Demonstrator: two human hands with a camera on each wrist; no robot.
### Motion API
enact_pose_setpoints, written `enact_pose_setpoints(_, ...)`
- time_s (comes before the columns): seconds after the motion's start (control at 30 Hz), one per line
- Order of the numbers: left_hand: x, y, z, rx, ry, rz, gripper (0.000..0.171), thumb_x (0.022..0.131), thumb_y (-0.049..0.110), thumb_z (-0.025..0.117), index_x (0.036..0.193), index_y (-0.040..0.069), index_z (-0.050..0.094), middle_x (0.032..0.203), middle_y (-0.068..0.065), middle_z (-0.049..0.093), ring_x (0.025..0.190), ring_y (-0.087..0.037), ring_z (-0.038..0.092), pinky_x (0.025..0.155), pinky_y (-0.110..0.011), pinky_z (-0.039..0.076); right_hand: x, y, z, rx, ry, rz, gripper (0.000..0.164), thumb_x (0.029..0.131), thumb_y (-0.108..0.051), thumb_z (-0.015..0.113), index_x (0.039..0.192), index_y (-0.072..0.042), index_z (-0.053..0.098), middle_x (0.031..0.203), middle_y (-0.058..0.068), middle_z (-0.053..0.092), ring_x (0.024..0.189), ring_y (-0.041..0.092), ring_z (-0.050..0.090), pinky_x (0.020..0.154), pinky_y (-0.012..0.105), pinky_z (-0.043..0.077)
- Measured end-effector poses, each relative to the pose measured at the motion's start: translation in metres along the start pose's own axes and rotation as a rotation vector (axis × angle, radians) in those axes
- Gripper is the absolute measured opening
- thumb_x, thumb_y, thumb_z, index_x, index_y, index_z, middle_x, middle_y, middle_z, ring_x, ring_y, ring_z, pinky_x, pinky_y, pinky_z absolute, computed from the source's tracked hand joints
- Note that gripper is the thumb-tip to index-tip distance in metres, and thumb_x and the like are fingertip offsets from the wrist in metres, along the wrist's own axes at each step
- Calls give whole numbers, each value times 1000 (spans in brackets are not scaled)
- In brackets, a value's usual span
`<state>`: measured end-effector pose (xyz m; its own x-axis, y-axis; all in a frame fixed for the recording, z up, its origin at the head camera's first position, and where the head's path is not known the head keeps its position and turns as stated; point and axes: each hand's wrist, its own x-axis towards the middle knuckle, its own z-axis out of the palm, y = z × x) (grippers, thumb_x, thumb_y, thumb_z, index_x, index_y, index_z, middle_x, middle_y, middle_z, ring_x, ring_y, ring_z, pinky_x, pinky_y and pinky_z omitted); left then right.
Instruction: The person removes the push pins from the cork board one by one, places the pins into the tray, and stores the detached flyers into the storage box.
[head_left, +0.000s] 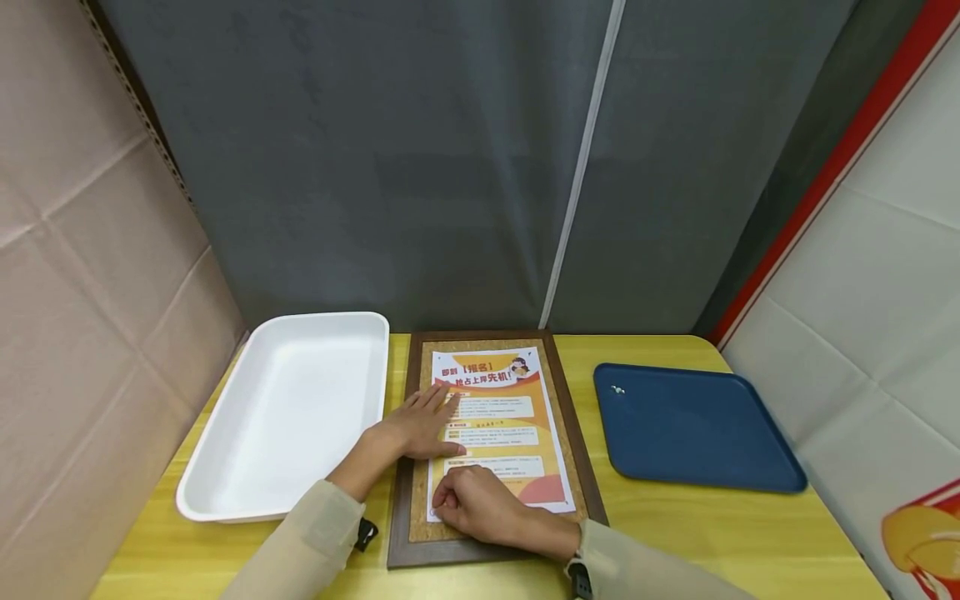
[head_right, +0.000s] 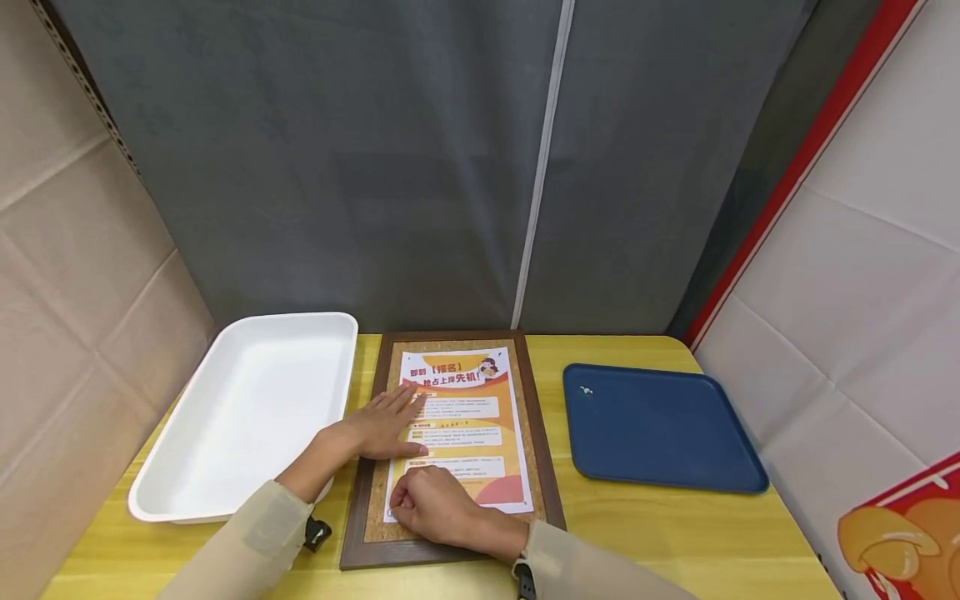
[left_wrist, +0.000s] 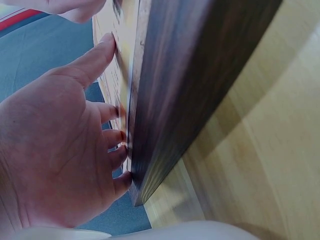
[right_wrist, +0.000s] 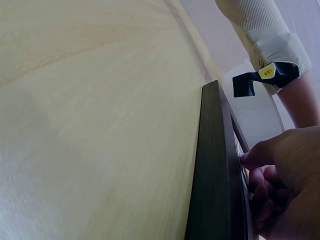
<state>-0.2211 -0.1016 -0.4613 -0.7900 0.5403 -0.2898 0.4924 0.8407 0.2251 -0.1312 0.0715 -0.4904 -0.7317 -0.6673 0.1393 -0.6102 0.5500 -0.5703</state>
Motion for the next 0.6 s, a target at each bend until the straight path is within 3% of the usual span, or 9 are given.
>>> enact_pose_setpoints(0.6,1,-1,0,-5,-11,-3,95,102,61,60,168,4,25,176,-22,13,164,-37,12,131,-54,16,0,-1,0,13,-5,38,11,86,-6,79,81,-15,76,63,-18,55,62,-10,46,63,8,39)
